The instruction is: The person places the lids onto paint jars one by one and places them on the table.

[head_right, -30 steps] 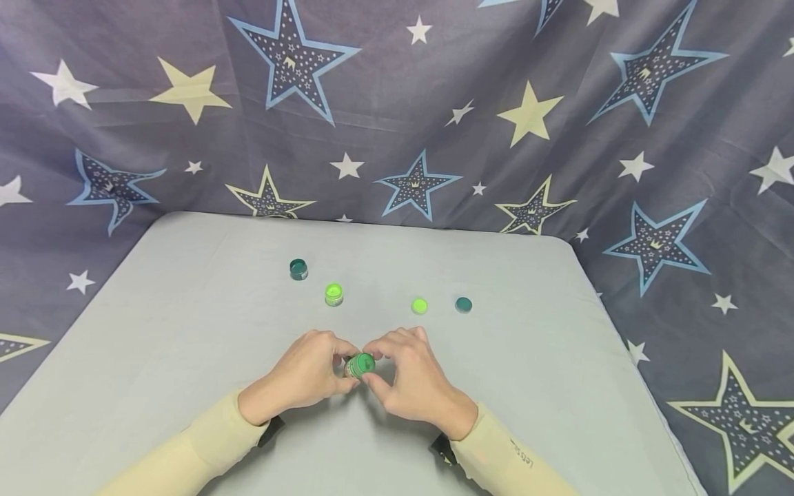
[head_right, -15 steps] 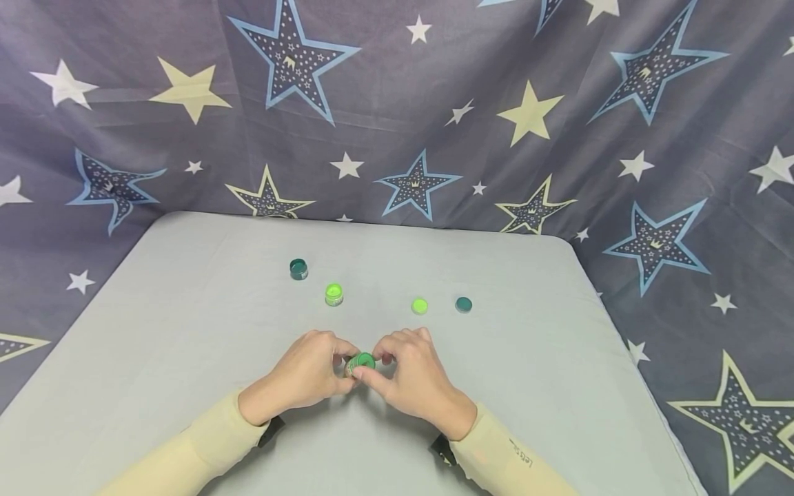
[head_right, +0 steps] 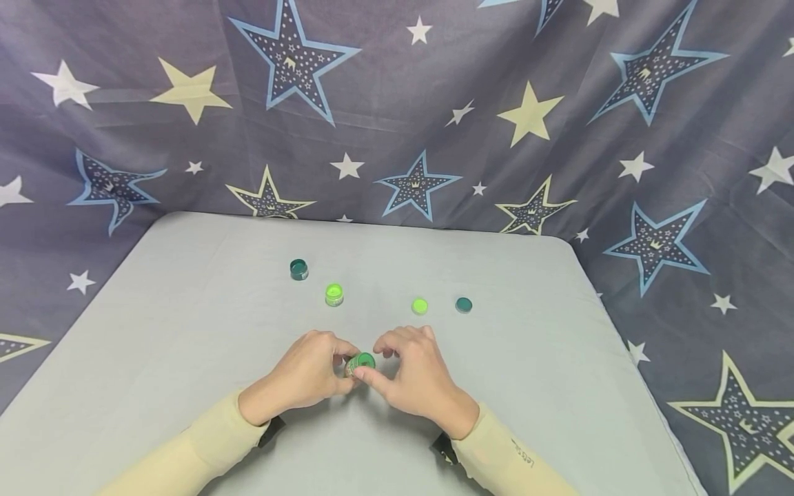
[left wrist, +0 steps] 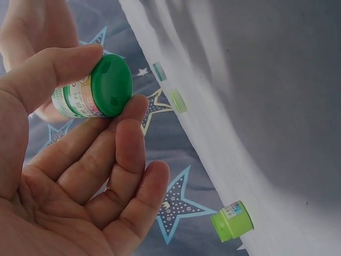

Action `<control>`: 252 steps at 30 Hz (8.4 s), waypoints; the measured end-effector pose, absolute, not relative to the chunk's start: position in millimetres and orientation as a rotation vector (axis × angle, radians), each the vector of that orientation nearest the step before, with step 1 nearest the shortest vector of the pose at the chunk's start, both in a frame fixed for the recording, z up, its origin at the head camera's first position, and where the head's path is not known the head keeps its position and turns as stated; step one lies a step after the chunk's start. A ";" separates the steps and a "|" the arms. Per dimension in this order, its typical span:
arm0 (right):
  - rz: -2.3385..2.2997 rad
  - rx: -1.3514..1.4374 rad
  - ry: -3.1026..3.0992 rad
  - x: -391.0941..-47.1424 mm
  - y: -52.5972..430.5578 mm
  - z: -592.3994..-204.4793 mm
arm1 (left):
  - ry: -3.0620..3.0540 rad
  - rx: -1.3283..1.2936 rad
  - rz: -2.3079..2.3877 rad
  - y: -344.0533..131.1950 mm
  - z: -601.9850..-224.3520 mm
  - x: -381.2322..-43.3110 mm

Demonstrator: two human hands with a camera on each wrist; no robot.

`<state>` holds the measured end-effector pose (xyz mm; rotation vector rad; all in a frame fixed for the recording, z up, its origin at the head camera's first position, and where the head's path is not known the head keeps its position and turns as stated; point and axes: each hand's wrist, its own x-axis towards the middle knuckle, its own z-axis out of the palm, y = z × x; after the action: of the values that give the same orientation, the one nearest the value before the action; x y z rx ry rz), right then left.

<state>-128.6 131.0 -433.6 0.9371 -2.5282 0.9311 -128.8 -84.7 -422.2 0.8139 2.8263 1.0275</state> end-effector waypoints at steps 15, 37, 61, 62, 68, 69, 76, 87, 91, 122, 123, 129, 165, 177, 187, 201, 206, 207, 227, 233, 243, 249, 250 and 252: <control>1.025 1.125 -2.462 -128.1 131.1 -435.9 | 2.845 0.855 1.012 -85.3 -422.6 -128.7; 0.944 0.985 -2.516 -128.6 128.4 -437.5 | 2.843 0.843 1.012 -84.8 -422.5 -129.3; 1.029 1.130 -2.431 -128.5 132.2 -433.5 | 2.851 0.871 1.021 -85.6 -422.0 -128.9; 1.034 1.143 -2.435 -128.2 131.8 -433.3 | 2.853 0.875 1.021 -85.6 -422.0 -128.8; 1.028 1.172 -2.420 -128.5 130.4 -436.0 | 2.855 0.878 1.022 -85.8 -421.9 -128.8; 1.024 1.171 -2.415 -128.9 130.3 -436.5 | 2.855 0.876 1.021 -85.7 -421.9 -128.9; 1.009 1.131 -2.412 -128.9 129.6 -436.5 | 2.857 0.854 1.009 -85.6 -420.5 -128.3; 0.946 1.024 -2.476 -129.0 128.4 -437.6 | 2.844 0.848 1.019 -85.4 -419.7 -127.8; 0.925 0.984 -2.480 -129.5 127.9 -438.7 | 2.853 0.837 1.006 -85.4 -419.3 -127.5; 0.998 1.204 -2.387 -131.3 132.0 -435.9 | 2.856 0.881 1.012 -85.8 -419.6 -127.8; 0.995 1.204 -2.389 -131.2 132.0 -436.2 | 2.854 0.881 1.016 -85.7 -419.7 -127.7; 0.992 1.199 -2.398 -130.8 131.5 -438.0 | 2.843 0.872 1.021 -85.2 -419.7 -127.5; 0.932 0.965 -2.489 -129.5 128.5 -441.0 | 2.833 0.813 1.031 -84.1 -418.7 -125.3; 0.967 1.063 -2.449 -131.0 132.6 -436.8 | 2.871 0.840 0.994 -85.2 -420.0 -126.6; 1.005 1.191 -2.413 -130.3 131.2 -436.0 | 2.905 0.880 0.982 -85.8 -420.6 -126.5; 0.994 1.162 -2.401 -131.3 130.3 -440.5 | 2.896 0.850 0.981 -84.8 -421.6 -126.4; 0.976 1.136 -2.408 -131.4 130.4 -440.4 | 2.887 0.834 0.977 -84.5 -420.0 -125.9; 0.973 1.129 -2.412 -131.3 130.4 -440.4 | 2.886 0.833 0.977 -84.5 -419.8 -125.8; 0.913 1.000 -2.467 -129.9 127.8 -441.6 | 2.895 0.835 0.973 -84.1 -419.3 -126.3; 0.903 0.985 -2.459 -130.2 127.2 -444.4 | 2.904 0.828 0.965 -83.7 -418.7 -126.4; 0.916 1.019 -2.431 -131.3 130.3 -438.9 | 2.887 0.827 0.983 -84.2 -418.1 -126.0; 0.957 1.142 -2.374 -131.9 132.2 -435.2 | 2.899 0.842 0.986 -84.4 -419.3 -126.3; 0.958 1.160 -2.370 -132.0 132.2 -435.5 | 2.900 0.844 0.986 -84.3 -419.6 -126.3; 0.962 1.181 -2.369 -132.2 132.1 -436.5 | 2.901 0.843 0.990 -84.0 -420.0 -126.4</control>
<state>-132.2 132.1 -436.5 1.1807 -2.3690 0.9621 -126.4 -84.0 -420.0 0.8428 2.9006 0.9897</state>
